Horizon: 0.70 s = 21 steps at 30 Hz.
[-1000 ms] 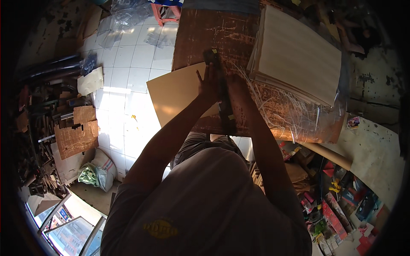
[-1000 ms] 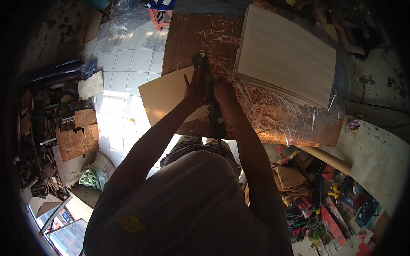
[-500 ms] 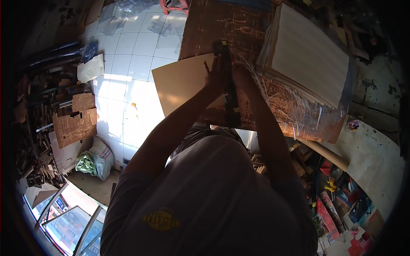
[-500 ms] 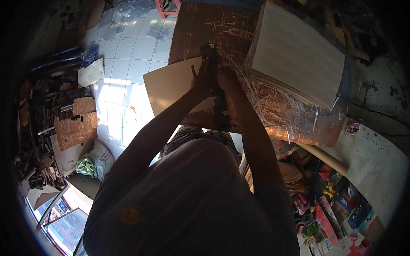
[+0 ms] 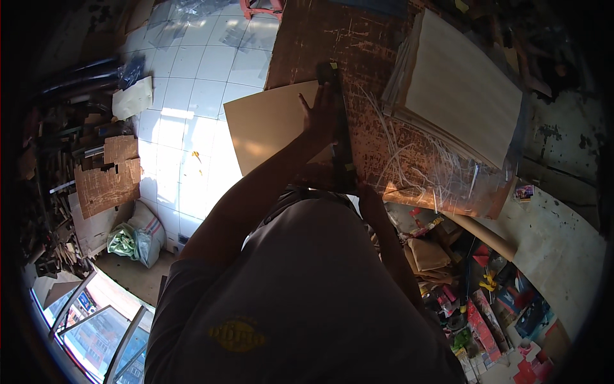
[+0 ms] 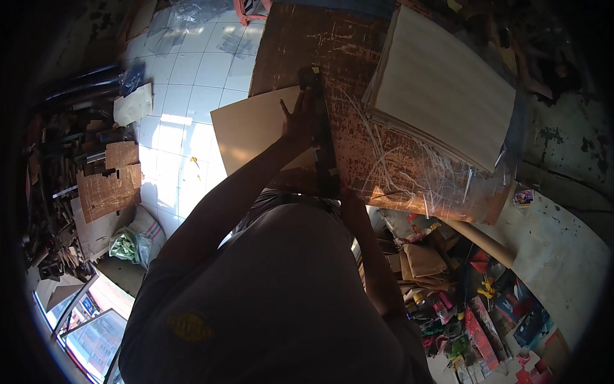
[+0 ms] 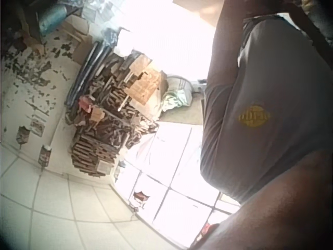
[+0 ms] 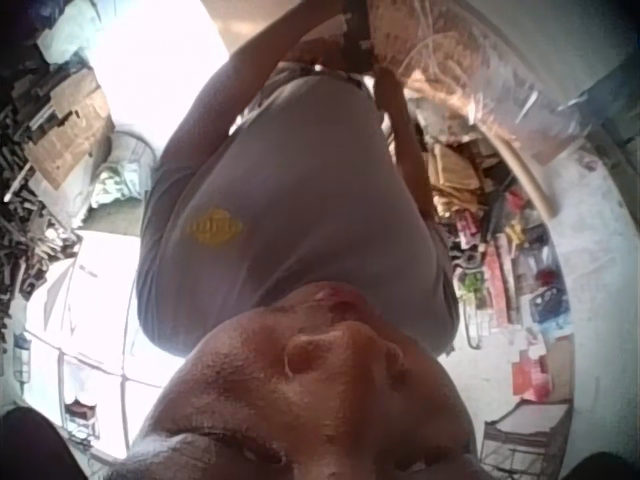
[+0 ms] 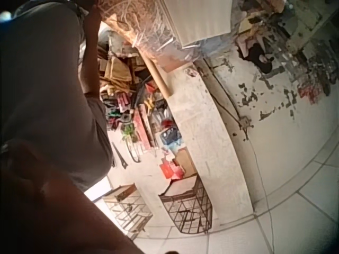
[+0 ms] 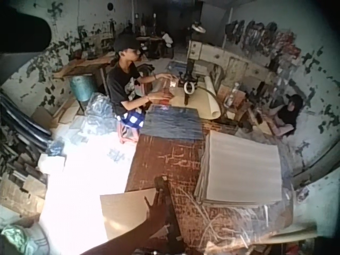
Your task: The person uses a utility knife and a metal ruler to cut rectangular pieces from white foam sheets on a work table, placing the finished pieces into a stack.
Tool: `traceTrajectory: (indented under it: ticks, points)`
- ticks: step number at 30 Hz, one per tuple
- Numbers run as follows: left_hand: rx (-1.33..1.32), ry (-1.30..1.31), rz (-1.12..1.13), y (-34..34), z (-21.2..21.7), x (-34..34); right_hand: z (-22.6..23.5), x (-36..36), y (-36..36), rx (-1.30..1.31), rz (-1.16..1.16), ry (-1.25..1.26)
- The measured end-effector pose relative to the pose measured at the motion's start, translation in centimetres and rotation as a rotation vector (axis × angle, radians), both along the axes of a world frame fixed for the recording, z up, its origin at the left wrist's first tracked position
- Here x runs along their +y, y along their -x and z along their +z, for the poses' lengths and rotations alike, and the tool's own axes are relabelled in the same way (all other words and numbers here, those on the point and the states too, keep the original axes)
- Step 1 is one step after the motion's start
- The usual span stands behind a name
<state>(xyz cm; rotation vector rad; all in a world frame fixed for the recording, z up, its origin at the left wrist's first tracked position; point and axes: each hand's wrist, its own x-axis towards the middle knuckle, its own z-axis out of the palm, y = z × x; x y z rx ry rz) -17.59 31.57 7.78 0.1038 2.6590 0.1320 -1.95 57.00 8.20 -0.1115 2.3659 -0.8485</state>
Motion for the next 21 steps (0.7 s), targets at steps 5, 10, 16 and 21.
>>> traceTrajectory:
  ticks: [5, 10, 16, 21]
  points:
    - [-0.016, 0.013, -0.027, 0.3, 0.0, -0.2, 2.5, -3.6, 10.8, 0.126, 0.254, -0.138]
    - [-0.028, 0.062, -0.047, 0.3, 0.0, -0.2, -3.0, -10.4, 21.5, 0.320, 0.128, -0.068]
    - [0.037, -0.015, 0.005, -0.2, -0.5, -0.5, -4.5, -13.6, 23.9, 0.315, 0.093, -0.019]
    - [0.058, -0.046, -0.003, -0.2, -0.2, -0.4, -4.9, -12.6, 22.5, 0.322, 0.092, -0.012]
